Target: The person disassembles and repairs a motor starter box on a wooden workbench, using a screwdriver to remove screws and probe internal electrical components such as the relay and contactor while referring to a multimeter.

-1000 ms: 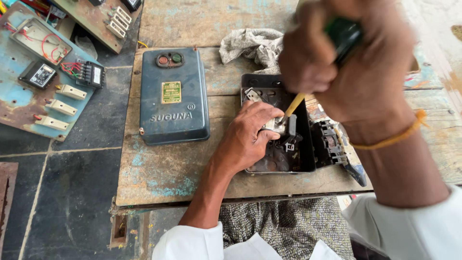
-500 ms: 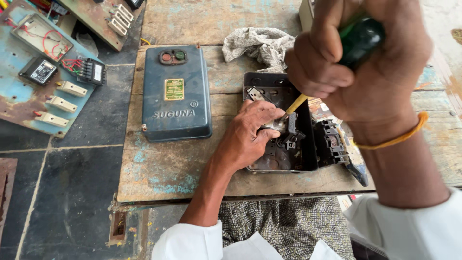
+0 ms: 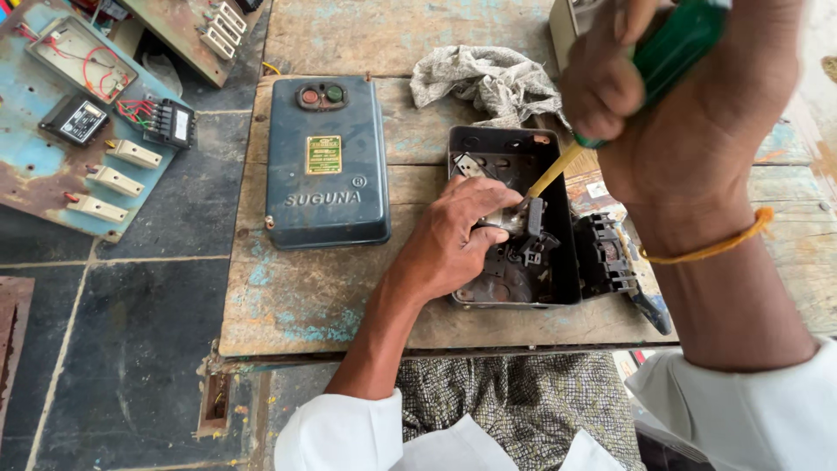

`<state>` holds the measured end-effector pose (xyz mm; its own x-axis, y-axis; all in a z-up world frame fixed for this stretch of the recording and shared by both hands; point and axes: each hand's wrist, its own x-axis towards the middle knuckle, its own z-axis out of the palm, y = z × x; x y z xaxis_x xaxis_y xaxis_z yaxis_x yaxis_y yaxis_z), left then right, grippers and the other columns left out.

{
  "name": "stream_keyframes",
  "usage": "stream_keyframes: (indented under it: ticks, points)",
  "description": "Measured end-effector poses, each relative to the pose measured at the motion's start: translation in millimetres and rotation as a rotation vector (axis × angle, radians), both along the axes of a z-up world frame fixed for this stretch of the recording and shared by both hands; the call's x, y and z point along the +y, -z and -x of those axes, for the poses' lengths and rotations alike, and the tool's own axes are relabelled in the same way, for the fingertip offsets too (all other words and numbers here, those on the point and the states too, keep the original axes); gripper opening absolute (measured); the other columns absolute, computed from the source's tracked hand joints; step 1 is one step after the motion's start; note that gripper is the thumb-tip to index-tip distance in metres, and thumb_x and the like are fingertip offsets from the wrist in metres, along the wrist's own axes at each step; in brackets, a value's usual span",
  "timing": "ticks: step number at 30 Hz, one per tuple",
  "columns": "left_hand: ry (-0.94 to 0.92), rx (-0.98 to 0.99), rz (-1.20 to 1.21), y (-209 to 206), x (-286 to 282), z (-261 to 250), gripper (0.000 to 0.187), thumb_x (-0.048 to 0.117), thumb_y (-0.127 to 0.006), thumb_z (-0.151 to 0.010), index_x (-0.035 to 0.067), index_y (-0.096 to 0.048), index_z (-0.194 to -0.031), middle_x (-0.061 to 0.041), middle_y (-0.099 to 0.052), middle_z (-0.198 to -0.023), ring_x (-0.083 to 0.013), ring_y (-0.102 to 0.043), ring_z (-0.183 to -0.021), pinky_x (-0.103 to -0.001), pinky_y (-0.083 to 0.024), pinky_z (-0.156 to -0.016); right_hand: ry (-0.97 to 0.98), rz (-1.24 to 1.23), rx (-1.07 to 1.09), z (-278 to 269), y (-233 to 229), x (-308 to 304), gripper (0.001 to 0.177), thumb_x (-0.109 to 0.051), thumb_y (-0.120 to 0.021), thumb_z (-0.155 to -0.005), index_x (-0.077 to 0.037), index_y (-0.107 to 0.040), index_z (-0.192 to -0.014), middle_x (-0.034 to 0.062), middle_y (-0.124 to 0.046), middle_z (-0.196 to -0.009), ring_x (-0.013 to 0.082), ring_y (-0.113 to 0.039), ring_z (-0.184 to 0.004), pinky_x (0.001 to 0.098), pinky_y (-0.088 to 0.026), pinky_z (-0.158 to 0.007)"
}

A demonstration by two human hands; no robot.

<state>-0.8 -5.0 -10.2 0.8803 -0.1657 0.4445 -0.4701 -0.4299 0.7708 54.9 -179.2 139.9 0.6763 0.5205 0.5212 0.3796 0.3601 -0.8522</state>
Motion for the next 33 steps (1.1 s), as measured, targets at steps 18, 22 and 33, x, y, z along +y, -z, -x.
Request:
stream_keyframes:
  ticks: [18, 22, 33]
  points:
    - [0.14, 0.028, 0.216, -39, 0, -8, 0.029, 0.018, -0.062, -0.101, 0.009, -0.067, -0.128, -0.008, -0.07, -0.131, -0.0231, -0.066, -0.127, -0.04, -0.052, -0.11, -0.081, -0.031, 0.122, -5, -8, -3, 0.045, -0.04, -0.043, -0.115, -0.004, -0.051, -0.089, 0.0044, -0.039, -0.055, 0.0167, -0.037, -0.05, 0.0325, -0.034, -0.056]
    - [0.249, -0.004, 0.25, -50, -9, -12, 0.033, 0.023, -0.058, -0.105, 0.009, -0.062, -0.135, -0.005, -0.074, -0.125, -0.0206, -0.071, -0.12, -0.039, -0.056, -0.104, -0.155, -0.057, 0.188, -11, -10, 0, 0.046, -0.044, -0.043, -0.112, -0.003, -0.052, -0.092, 0.0037, -0.039, -0.055, 0.0168, -0.038, -0.051, 0.032, -0.035, -0.056]
    - [-0.039, 0.012, 0.406, -55, -28, -13, 0.024, 0.022, -0.078, -0.09, 0.006, -0.06, -0.087, -0.001, -0.073, -0.079, -0.0068, -0.073, -0.078, -0.028, -0.062, -0.069, 0.26, 0.196, -0.159, 19, 8, 8, 0.038, -0.04, -0.05, -0.119, -0.003, -0.057, -0.119, 0.0025, -0.06, -0.101, 0.0107, -0.057, -0.086, 0.0253, -0.047, -0.076]
